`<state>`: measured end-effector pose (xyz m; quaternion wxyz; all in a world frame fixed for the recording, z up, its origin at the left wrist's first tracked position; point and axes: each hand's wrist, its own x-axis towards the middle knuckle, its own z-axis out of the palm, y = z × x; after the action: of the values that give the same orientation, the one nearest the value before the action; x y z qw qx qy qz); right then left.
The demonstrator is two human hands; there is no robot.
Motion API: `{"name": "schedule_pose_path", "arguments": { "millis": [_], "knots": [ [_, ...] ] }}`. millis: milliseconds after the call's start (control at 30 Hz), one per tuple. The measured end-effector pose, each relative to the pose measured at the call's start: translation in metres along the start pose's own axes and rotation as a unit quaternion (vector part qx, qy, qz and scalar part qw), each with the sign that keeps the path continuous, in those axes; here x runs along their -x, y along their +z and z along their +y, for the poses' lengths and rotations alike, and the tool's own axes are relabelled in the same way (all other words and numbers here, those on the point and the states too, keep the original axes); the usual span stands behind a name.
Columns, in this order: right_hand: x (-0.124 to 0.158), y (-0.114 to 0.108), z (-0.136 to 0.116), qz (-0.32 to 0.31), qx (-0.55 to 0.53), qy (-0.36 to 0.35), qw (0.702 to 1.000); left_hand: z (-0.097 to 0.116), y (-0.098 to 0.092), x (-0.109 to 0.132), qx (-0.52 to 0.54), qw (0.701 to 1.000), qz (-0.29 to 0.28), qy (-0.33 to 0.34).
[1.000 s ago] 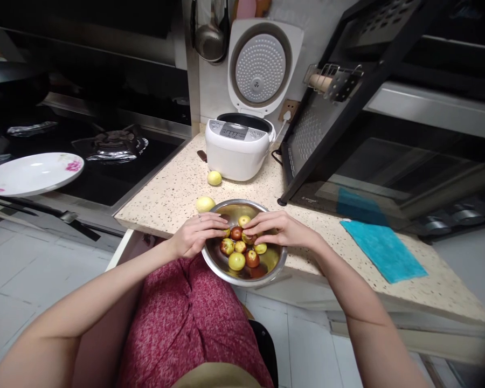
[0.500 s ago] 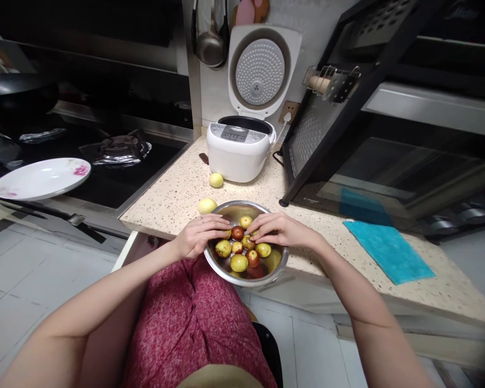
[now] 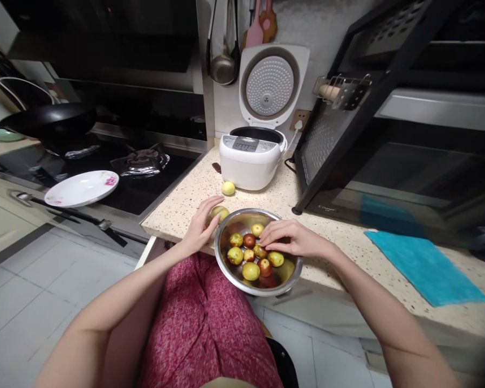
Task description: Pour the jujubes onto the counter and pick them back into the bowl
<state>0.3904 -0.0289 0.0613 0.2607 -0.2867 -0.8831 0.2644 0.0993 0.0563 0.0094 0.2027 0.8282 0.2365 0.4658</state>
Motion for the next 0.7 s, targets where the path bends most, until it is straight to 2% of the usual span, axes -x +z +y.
{"name": "schedule_pose_path", "arguments": {
  "millis": [167,367,500,600,700],
  "knots": [
    [-0.002,0.000,-0.003,0.001,0.003,0.006,1.000,-0.012,-0.001,-0.001,-0.001,0.996,-0.078,-0.043],
    [-0.002,-0.001,-0.004,0.004,0.003,0.010,1.000,-0.020,-0.001,0.000,0.009,0.994,-0.099,-0.034],
    [-0.002,0.000,-0.004,0.006,0.005,0.007,1.000,-0.020,-0.001,0.000,0.005,0.995,-0.069,-0.067],
    [-0.002,0.000,-0.003,0.008,0.005,0.001,1.000,-0.016,0.000,0.000,0.054,0.992,-0.013,-0.113],
    [-0.002,0.001,-0.003,0.011,0.004,0.000,1.000,-0.007,-0.001,0.000,0.101,0.987,0.047,-0.116]
  ]
}}
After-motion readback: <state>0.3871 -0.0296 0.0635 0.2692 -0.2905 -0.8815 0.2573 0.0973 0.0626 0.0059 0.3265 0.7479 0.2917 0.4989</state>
